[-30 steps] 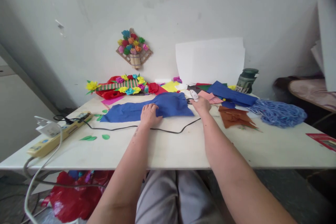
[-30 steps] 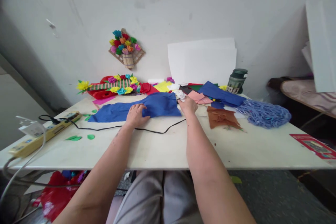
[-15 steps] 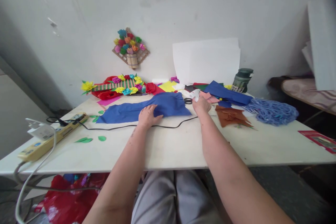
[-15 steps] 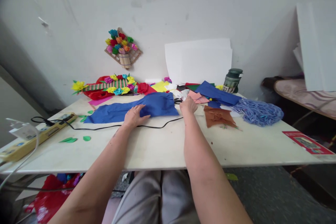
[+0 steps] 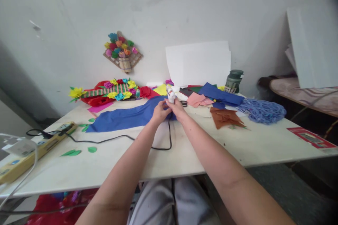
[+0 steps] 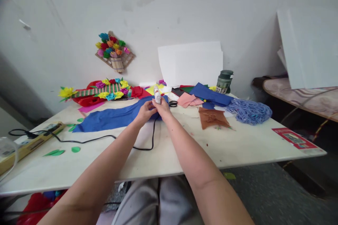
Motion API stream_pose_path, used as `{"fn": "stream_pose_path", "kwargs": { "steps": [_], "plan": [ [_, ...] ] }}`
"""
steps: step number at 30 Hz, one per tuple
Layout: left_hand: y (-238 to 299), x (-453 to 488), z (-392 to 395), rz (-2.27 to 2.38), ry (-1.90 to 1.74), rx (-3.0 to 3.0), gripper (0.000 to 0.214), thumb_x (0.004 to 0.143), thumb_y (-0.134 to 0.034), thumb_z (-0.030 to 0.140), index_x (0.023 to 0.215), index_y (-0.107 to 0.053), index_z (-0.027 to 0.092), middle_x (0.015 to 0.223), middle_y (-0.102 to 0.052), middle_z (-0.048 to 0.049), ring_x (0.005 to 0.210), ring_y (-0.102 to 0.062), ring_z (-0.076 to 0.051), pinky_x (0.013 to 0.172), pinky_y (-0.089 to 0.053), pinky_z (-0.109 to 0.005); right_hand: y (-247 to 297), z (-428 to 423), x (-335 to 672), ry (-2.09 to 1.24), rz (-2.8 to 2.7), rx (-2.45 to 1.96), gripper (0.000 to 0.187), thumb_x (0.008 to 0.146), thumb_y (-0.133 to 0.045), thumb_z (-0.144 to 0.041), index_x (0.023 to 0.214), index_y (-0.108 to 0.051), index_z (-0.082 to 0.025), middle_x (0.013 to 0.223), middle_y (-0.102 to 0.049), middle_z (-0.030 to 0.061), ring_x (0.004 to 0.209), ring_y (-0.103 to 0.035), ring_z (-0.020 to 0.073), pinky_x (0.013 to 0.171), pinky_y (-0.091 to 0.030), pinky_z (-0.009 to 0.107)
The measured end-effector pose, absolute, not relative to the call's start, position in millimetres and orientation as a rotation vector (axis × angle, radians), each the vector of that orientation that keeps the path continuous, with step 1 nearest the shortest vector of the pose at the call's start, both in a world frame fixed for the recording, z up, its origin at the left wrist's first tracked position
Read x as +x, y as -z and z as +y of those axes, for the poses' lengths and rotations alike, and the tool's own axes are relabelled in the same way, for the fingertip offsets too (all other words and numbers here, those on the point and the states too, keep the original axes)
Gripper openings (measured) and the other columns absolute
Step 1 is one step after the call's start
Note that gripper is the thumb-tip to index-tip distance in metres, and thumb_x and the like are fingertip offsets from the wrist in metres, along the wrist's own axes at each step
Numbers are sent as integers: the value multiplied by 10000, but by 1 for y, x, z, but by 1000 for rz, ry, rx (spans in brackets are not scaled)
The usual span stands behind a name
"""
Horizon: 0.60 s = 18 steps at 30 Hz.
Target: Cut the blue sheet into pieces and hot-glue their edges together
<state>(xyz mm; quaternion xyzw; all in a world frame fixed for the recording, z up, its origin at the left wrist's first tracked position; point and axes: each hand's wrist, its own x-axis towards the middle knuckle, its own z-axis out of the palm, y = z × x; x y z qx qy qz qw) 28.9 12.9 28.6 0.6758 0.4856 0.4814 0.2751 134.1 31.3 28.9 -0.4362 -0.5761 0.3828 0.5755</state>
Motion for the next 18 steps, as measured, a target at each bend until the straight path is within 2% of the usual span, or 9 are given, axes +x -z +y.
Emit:
{"fn": "stream_pose_path", "kwargs": {
  "steps": [4, 8, 10, 12, 14, 16, 18],
  "plan": [
    [-30, 28, 19, 1411, -1335, 1734, 474, 631, -643, 218, 1068, -475, 140, 880, -688, -73, 825, -640, -195, 766, -475, -317, -31, 28, 127, -931, -1335, -992, 375, 768, -544, -369, 1095, -543, -184, 1026, -629, 47, 938, -581, 154, 780, -450, 243],
    [-28, 26, 18, 1548, -1424, 1787, 337, 621, -632, 214, 937, -529, 158, 845, -685, -62, 810, -638, -201, 751, -473, -309, -44, 24, 129, -926, -1498, -962, 356, 756, -567, -259, 1108, -569, -206, 1004, -646, 24, 936, -583, 141, 823, -436, 240],
    [-25, 23, 19, 1493, -1486, 1792, 300, 647, -618, 255, 921, -535, 165, 858, -684, -60, 819, -638, -198, 749, -474, -305, -53, 26, 142, -977, -1686, -868, 423, 708, -609, -187, 1127, -582, -231, 1013, -651, 3, 953, -580, 143, 847, -425, 244],
    [-21, 19, 22, 1406, -1522, 1737, 317, 677, -603, 319, 947, -521, 173, 882, -685, -57, 835, -640, -191, 750, -479, -302, -60, 34, 162, -1010, -1790, -910, 398, 727, -578, -167, 1117, -604, -239, 972, -669, -3, 943, -589, 158, 845, -432, 275],
    [-18, 17, 25, 1332, -1547, 1672, 347, 691, -592, 363, 968, -503, 175, 917, -683, -62, 858, -640, -190, 752, -484, -304, -61, 45, 184, -838, -1770, -1188, 331, 739, -569, -160, 1056, -645, -217, 958, -675, 26, 957, -584, 190, 839, -437, 304],
    [-16, 17, 28, 1250, -1582, 1610, 365, 678, -603, 377, 957, -493, 168, 937, -678, -77, 870, -639, -198, 753, -489, -313, -56, 58, 203, -501, -1781, -1563, 256, 745, -574, -162, 969, -684, -219, 986, -669, 59, 998, -566, 231, 852, -423, 329],
    [-16, 20, 28, 1151, -1602, 1548, 375, 655, -622, 378, 929, -486, 161, 927, -676, -90, 870, -640, -206, 751, -494, -322, -47, 68, 214, -255, -1868, -1867, 247, 777, -539, -175, 971, -688, -205, 1004, -658, 106, 973, -578, 270, 819, -433, 368]
  ]
}}
